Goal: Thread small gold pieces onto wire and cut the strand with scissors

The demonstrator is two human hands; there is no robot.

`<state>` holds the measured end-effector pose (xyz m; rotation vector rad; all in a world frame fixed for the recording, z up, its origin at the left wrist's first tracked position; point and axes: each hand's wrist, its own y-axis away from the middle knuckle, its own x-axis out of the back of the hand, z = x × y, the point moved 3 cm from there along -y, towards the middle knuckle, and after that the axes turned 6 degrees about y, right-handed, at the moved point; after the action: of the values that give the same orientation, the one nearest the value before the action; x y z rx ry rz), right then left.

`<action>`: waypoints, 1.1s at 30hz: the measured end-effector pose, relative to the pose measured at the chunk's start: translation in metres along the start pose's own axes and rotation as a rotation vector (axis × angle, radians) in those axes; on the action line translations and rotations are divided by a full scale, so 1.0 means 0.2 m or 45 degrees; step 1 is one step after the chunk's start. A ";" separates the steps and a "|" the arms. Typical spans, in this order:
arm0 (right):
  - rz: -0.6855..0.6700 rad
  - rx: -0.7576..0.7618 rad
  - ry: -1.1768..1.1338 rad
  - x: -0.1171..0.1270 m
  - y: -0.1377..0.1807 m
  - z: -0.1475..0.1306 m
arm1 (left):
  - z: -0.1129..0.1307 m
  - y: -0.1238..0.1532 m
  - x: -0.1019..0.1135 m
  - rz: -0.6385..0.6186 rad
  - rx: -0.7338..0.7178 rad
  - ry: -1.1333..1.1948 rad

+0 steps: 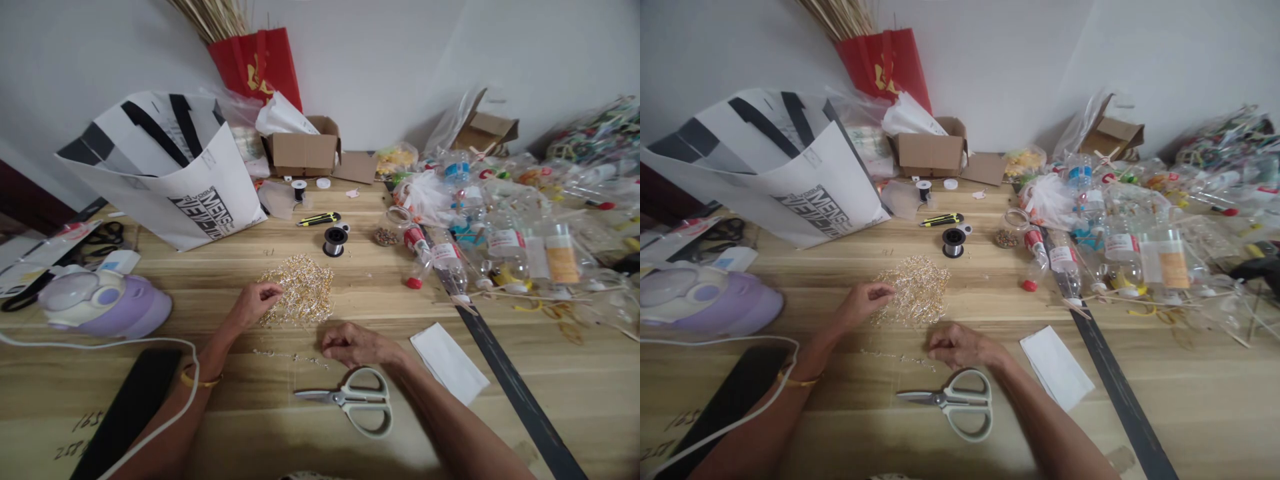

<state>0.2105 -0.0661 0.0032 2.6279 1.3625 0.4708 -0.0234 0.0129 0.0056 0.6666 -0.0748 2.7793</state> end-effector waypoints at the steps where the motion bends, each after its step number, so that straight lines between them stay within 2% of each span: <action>1: 0.003 0.000 0.001 0.00 0.00 0.00 | 0.00 0.00 0.00 -0.002 -0.005 -0.005; 6: -0.005 0.015 0.013 0.00 0.00 0.04 | 0.00 0.00 0.00 -0.015 -0.012 0.033; 14: -0.003 -0.044 0.021 -0.01 0.00 0.04 | 0.02 0.00 -0.04 -0.012 0.151 0.510; 20: -0.003 -0.014 0.007 -0.01 0.00 0.03 | 0.00 0.00 -0.05 0.004 0.207 0.711; 25: -0.010 0.001 -0.018 -0.01 0.00 0.03 | 0.00 0.00 -0.05 -0.022 0.251 0.725; 33: -0.006 0.001 0.023 0.00 0.00 0.04 | -0.01 0.00 -0.04 0.009 0.184 0.553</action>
<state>0.2131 -0.0664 -0.0046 2.6265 1.3746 0.4941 -0.0176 0.0118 0.0013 0.0807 0.2130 2.8864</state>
